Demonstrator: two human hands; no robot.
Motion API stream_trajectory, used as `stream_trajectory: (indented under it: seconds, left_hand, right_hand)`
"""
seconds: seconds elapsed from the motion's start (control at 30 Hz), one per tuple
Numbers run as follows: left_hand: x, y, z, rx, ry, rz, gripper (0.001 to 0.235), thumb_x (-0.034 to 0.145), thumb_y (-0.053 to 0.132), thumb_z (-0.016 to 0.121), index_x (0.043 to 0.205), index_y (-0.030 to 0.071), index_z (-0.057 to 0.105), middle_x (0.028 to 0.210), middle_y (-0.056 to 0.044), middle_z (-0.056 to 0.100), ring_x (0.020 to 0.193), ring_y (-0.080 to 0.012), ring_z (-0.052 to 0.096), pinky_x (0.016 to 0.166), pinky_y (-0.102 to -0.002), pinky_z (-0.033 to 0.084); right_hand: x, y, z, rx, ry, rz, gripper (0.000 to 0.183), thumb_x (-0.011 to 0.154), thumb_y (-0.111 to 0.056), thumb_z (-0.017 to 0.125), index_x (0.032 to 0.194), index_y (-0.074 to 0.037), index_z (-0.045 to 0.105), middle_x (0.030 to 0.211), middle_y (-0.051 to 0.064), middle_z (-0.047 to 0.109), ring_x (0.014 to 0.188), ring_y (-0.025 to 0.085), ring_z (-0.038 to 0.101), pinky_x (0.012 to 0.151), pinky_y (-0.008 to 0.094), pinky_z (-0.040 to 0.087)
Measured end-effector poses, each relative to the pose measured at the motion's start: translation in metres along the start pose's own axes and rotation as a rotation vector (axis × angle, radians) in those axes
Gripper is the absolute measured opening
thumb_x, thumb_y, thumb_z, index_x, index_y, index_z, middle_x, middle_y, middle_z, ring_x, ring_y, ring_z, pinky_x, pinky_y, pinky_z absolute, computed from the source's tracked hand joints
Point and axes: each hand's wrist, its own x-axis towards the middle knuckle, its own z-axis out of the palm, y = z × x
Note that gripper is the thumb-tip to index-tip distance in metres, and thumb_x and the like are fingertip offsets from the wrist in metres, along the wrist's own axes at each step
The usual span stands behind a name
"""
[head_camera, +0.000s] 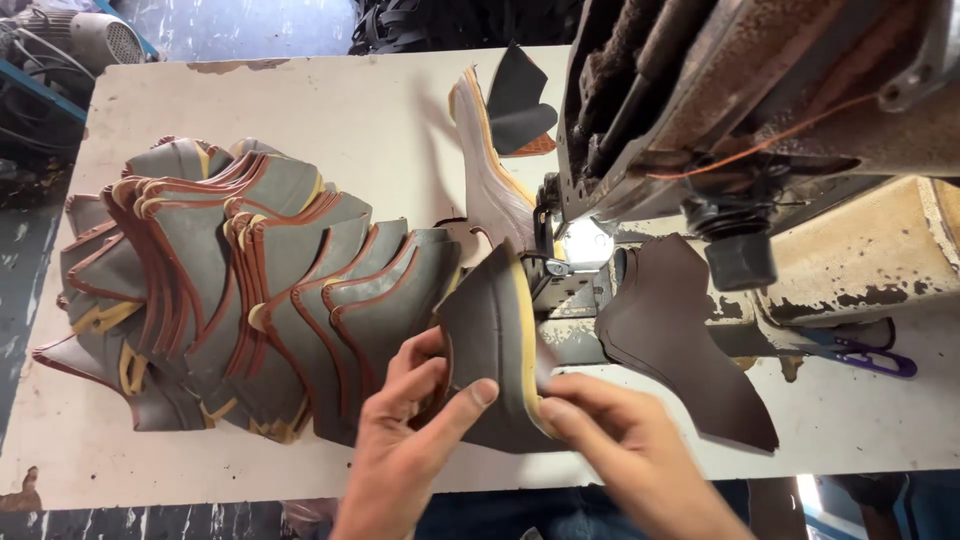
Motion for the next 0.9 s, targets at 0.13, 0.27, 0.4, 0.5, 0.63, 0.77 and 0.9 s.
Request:
stream_trajectory:
  seconds: [0.13, 0.27, 0.4, 0.5, 0.63, 0.77, 0.9]
  left_hand:
    - [0.007, 0.007, 0.019, -0.083, 0.068, 0.0, 0.027, 0.091, 0.006, 0.072, 0.117, -0.005, 0.075, 0.117, 0.001, 0.068, 0.105, -0.0088, 0.062, 0.093, -0.025, 0.046]
    - [0.009, 0.008, 0.008, -0.299, 0.084, -0.214, 0.038, 0.095, 0.016, 0.062, 0.128, -0.002, 0.07, 0.114, -0.008, 0.077, 0.104, -0.0101, 0.067, 0.092, -0.026, 0.049]
    - [0.016, 0.02, 0.02, -0.298, 0.006, -0.122, 0.039, 0.099, 0.013, 0.061, 0.132, -0.007, 0.067, 0.117, -0.012, 0.076, 0.106, -0.0119, 0.068, 0.093, -0.027, 0.051]
    - [0.022, 0.039, 0.036, -0.234, -0.098, 0.015, 0.039, 0.101, 0.01, 0.056, 0.137, -0.005, 0.063, 0.117, -0.012, 0.076, 0.104, -0.0121, 0.068, 0.092, -0.027, 0.054]
    - [0.031, 0.052, 0.047, -0.129, -0.183, 0.117, 0.037, 0.103, 0.006, 0.047, 0.138, 0.004, 0.055, 0.115, -0.012, 0.076, 0.1, -0.0117, 0.068, 0.087, -0.026, 0.055]
    - [0.04, 0.053, 0.049, -0.055, -0.232, 0.102, 0.03, 0.103, 0.006, 0.045, 0.131, 0.008, 0.052, 0.112, -0.014, 0.076, 0.097, -0.0117, 0.065, 0.081, -0.027, 0.055]
    - [0.051, 0.044, 0.047, 0.012, -0.253, 0.163, 0.023, 0.105, 0.007, 0.045, 0.127, 0.006, 0.053, 0.112, -0.016, 0.076, 0.102, -0.0125, 0.064, 0.083, -0.027, 0.055]
  right_hand:
    - [-0.002, -0.011, 0.011, -0.066, -0.108, -0.044, 0.017, 0.099, -0.006, 0.067, 0.11, 0.005, 0.075, 0.085, 0.012, 0.067, 0.075, 0.014, 0.057, 0.063, 0.029, 0.046]
    - [-0.004, -0.02, -0.013, -0.306, -0.292, -0.337, 0.021, 0.092, -0.003, 0.065, 0.111, 0.004, 0.073, 0.092, 0.008, 0.084, 0.084, 0.011, 0.078, 0.071, 0.027, 0.059]
    - [-0.007, 0.0, -0.027, -0.391, -0.375, -0.282, 0.015, 0.095, -0.008, 0.075, 0.107, 0.001, 0.077, 0.086, 0.007, 0.084, 0.078, 0.013, 0.076, 0.068, 0.026, 0.059]
    - [-0.005, 0.013, -0.024, -0.325, -0.276, -0.398, 0.016, 0.092, -0.006, 0.076, 0.107, 0.002, 0.078, 0.09, 0.007, 0.086, 0.082, 0.014, 0.078, 0.071, 0.025, 0.061]
    - [-0.01, 0.022, -0.009, -0.244, -0.205, -0.342, 0.027, 0.085, -0.002, 0.072, 0.112, 0.002, 0.072, 0.097, 0.01, 0.082, 0.092, 0.016, 0.081, 0.081, 0.027, 0.061]
    - [-0.014, 0.062, -0.006, -0.172, -0.041, -0.142, 0.012, 0.088, -0.003, 0.072, 0.099, 0.002, 0.076, 0.083, 0.008, 0.085, 0.085, 0.011, 0.081, 0.08, 0.027, 0.06]
    - [-0.013, 0.068, 0.002, -0.129, 0.006, -0.11, 0.013, 0.089, -0.004, 0.071, 0.099, 0.001, 0.078, 0.079, 0.007, 0.084, 0.079, 0.009, 0.08, 0.078, 0.025, 0.06]
